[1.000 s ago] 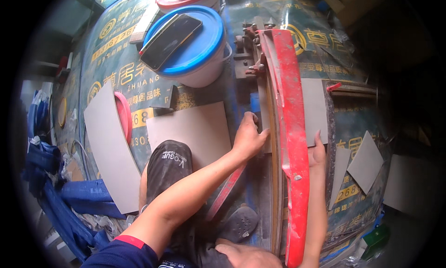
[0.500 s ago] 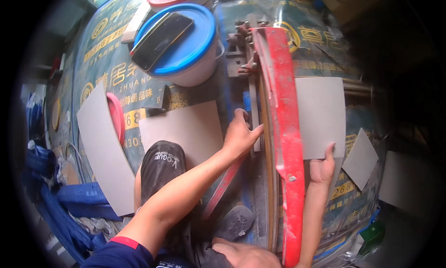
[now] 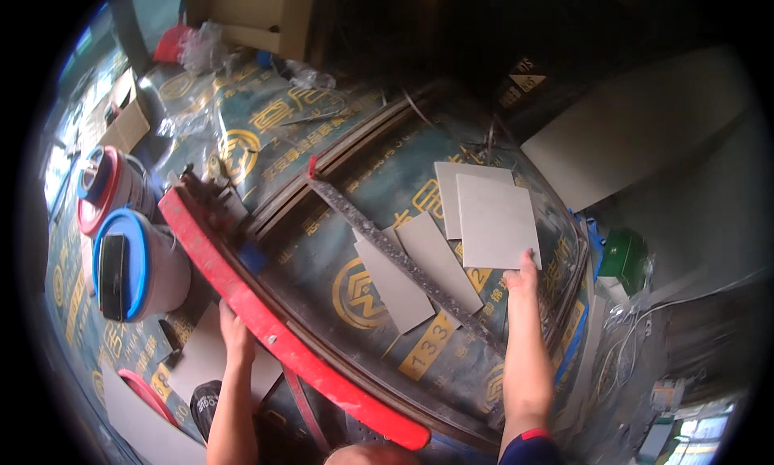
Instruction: The person cuts tiles using a tile cutter.
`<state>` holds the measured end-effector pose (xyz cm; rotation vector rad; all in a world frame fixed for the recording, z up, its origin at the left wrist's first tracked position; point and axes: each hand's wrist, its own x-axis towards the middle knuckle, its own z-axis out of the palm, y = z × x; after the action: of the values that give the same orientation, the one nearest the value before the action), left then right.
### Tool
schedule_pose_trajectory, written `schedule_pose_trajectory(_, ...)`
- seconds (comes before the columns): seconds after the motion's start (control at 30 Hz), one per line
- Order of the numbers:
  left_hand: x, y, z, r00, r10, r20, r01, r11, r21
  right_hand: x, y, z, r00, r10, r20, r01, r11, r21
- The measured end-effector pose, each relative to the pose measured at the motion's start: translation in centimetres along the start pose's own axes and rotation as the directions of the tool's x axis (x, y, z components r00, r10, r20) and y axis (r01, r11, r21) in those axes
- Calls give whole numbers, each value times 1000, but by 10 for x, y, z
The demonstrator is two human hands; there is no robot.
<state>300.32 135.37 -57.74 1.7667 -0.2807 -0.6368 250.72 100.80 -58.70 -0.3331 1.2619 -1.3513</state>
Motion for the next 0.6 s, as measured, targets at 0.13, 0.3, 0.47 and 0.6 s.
schedule_pose_trajectory(0.13,-21,7,-49,963,-269,19,259,942,213,58,22,-8,990,45,-131,-42,999,23)
schedule_pose_trajectory(0.3,-29,-15,-100,988,-142,-57,151,836,527,95,67,23,983,111,-146,-112,994,5)
schedule_pose_trajectory(0.47,-21,-67,-102,999,-50,-5,41,747,664,133,43,16,984,161,-80,-172,975,-143)
schedule_pose_trajectory(0.6,-44,-19,-88,998,-58,3,41,736,676,93,14,24,950,294,-109,-289,686,-668)
